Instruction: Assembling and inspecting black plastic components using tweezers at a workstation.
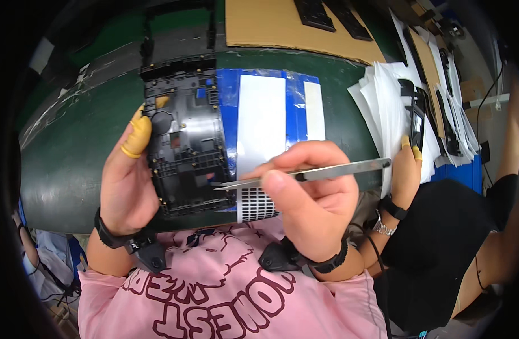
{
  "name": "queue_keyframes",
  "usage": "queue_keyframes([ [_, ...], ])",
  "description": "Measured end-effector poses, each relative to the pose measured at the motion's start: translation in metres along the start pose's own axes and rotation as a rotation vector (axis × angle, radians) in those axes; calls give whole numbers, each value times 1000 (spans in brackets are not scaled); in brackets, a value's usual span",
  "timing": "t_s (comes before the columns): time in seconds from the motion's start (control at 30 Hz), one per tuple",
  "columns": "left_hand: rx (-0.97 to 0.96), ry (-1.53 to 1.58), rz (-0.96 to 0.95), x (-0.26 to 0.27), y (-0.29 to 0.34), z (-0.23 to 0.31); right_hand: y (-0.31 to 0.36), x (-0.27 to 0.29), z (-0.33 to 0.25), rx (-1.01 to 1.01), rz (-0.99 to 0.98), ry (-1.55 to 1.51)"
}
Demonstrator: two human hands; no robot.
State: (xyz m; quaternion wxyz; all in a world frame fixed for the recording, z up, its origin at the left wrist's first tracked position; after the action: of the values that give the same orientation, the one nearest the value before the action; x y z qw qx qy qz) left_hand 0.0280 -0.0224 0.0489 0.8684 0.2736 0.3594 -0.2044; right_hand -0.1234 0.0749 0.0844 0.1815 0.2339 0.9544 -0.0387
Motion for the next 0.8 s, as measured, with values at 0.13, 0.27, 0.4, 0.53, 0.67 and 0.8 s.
queue_keyframes([
  [0.13, -18, 51, -48, -1, 4, 0, -8, -22, 16, -27, -123, 27],
  [0.27, -66, 108, -106, 3, 6, 0, -9, -33, 19, -52, -102, 65],
  [0.4, -47, 139, -102, -1, 8, 2, -9, -35, 20, -28, -121, 70],
  [0.53, -69, 130, -94, 1, 8, 1, -9, -35, 22, -18, -141, 83],
  [0.67, -80, 124, -95, 2, 8, 2, -10, -36, 23, -24, -146, 98],
  [0.8, -83, 125, -86, 2, 9, 1, -10, -35, 23, -22, -155, 106],
])
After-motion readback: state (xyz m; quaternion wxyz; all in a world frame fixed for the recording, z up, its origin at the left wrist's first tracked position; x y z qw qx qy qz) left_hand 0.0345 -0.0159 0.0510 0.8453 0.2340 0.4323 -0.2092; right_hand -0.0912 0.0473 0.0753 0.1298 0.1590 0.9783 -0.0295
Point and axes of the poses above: each hand's wrist, its own y-axis away from the middle knuckle, its own x-axis out of the back of the hand, z = x × y, the point moved 2 cm from there along -y, towards the middle knuckle, and after that the axes turned 3 degrees about z, right-handed, at the moved point
